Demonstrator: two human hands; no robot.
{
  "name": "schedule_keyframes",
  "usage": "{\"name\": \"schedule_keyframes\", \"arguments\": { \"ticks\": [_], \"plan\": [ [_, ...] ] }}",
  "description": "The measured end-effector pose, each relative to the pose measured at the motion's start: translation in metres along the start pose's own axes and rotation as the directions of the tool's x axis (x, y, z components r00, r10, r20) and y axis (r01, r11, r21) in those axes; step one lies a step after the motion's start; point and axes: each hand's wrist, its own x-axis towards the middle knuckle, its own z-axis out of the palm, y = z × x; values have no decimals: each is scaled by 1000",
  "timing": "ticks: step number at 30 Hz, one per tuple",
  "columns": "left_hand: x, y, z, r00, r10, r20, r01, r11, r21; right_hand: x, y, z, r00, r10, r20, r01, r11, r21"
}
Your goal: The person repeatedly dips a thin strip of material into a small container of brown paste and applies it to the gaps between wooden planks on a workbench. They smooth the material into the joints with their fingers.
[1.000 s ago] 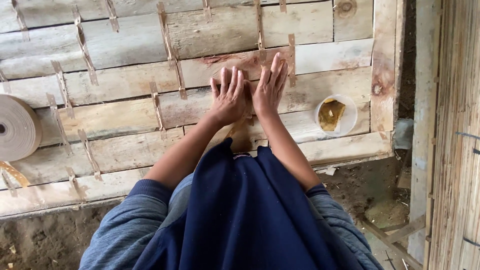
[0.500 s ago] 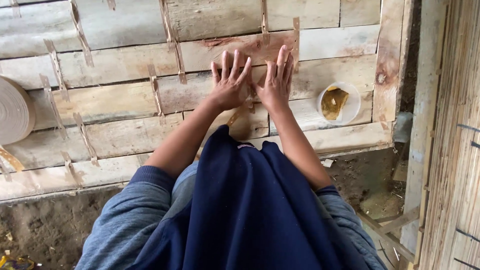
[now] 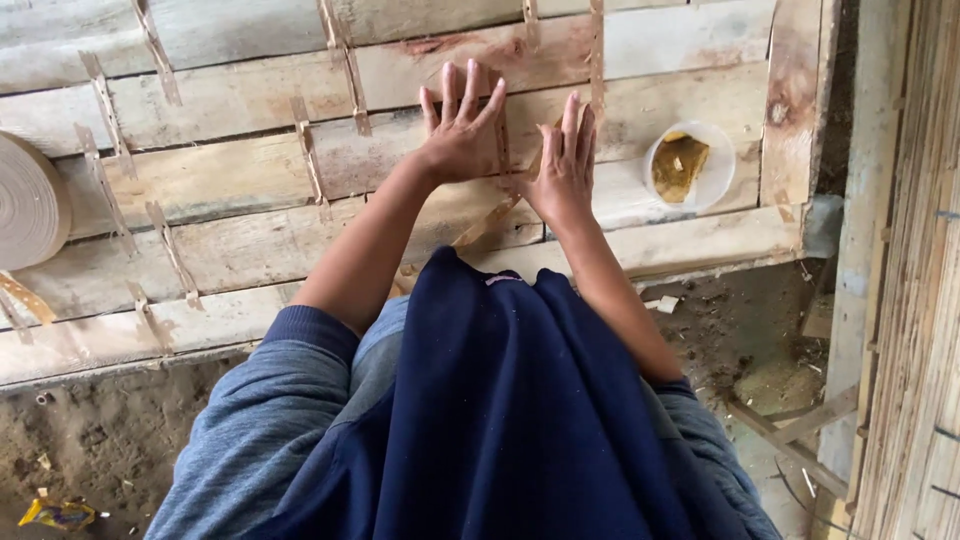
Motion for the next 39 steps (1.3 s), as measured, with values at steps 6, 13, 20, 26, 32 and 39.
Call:
{"name": "schedule_keyframes", "arguments": {
  "ticks": [6, 13, 20, 26, 32, 39],
  "plan": [
    [32, -29, 59, 923, 61, -380, 10, 983, 183, -30, -3, -11, 998, -22, -51, 23, 1000, 6],
    [33, 2, 53, 938, -17, -346, 96, 973, 212, -25, 2, -76, 912, 244, -331, -150, 947, 285],
    [65, 41, 47, 960, 123, -253, -25, 933, 358, -39, -3, -110, 937, 271, -219, -156, 888, 432],
    [93, 35, 59, 849, 280, -448, -67, 898, 435, -47, 25, -154, 864, 503, 10, -416, 704, 576],
    [80, 39, 51, 918, 190, -348, -38, 916, 400, -51, 12, -176, 776, 614, 144, -530, 512, 676],
    [110, 15, 29, 653, 124, -747, 23, 983, 183, -41, -3, -184, 768, 473, 432, -605, 313, 733]
  ]
}}
